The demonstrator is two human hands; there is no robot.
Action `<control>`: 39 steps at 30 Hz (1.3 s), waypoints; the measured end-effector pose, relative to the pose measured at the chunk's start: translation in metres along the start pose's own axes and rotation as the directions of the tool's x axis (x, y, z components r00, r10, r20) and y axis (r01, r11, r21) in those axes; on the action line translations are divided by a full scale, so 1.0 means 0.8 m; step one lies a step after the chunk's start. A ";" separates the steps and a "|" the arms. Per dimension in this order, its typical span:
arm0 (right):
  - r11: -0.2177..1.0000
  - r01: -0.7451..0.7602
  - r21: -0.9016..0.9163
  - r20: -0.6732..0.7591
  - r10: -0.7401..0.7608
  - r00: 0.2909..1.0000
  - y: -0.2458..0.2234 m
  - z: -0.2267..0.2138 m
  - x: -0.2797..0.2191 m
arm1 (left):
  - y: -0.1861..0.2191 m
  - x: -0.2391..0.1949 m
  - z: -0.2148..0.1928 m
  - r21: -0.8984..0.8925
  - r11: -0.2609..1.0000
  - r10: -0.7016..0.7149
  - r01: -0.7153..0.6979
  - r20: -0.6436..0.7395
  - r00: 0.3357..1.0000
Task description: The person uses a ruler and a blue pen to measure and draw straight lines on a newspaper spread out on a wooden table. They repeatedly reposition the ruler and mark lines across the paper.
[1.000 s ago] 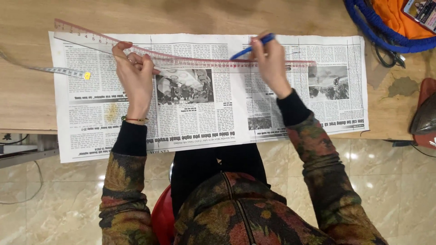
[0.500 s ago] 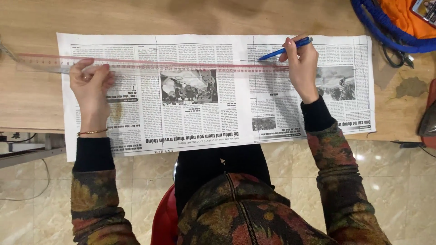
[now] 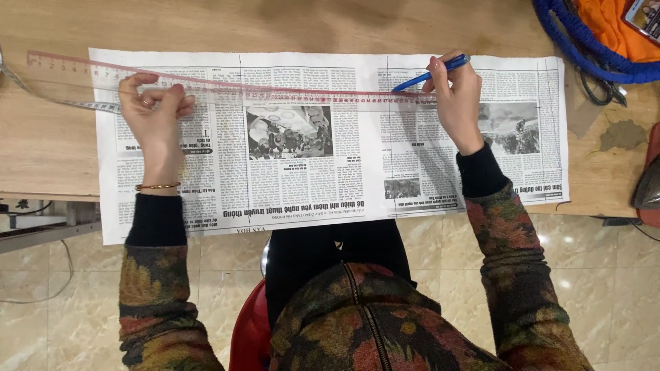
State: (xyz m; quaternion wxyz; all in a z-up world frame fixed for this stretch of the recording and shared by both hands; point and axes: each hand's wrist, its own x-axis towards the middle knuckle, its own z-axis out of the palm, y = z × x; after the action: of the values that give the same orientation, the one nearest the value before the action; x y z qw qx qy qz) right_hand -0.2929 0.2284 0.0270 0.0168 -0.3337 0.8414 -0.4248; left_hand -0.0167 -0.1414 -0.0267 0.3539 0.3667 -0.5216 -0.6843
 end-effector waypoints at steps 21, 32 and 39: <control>0.997 0.022 -0.073 0.027 -0.020 0.999 0.007 0.000 0.003 | 0.011 0.000 0.016 0.186 0.969 0.170 -0.165 -0.013 0.985; 0.999 -0.050 0.008 0.063 0.049 0.997 0.012 0.023 0.010 | -0.002 0.024 0.013 0.271 0.935 0.223 -0.229 0.050 0.973; 0.997 -0.050 0.065 0.043 0.047 0.998 -0.002 0.070 0.017 | -0.008 0.029 0.013 0.277 0.940 0.198 -0.199 0.034 0.980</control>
State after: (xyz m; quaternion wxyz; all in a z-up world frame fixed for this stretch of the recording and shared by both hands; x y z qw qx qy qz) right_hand -0.2855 0.1808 -0.0040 0.0556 -0.3211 0.8341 -0.4450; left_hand -0.0374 -0.1557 -0.0343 0.3643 0.3564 -0.6482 -0.5657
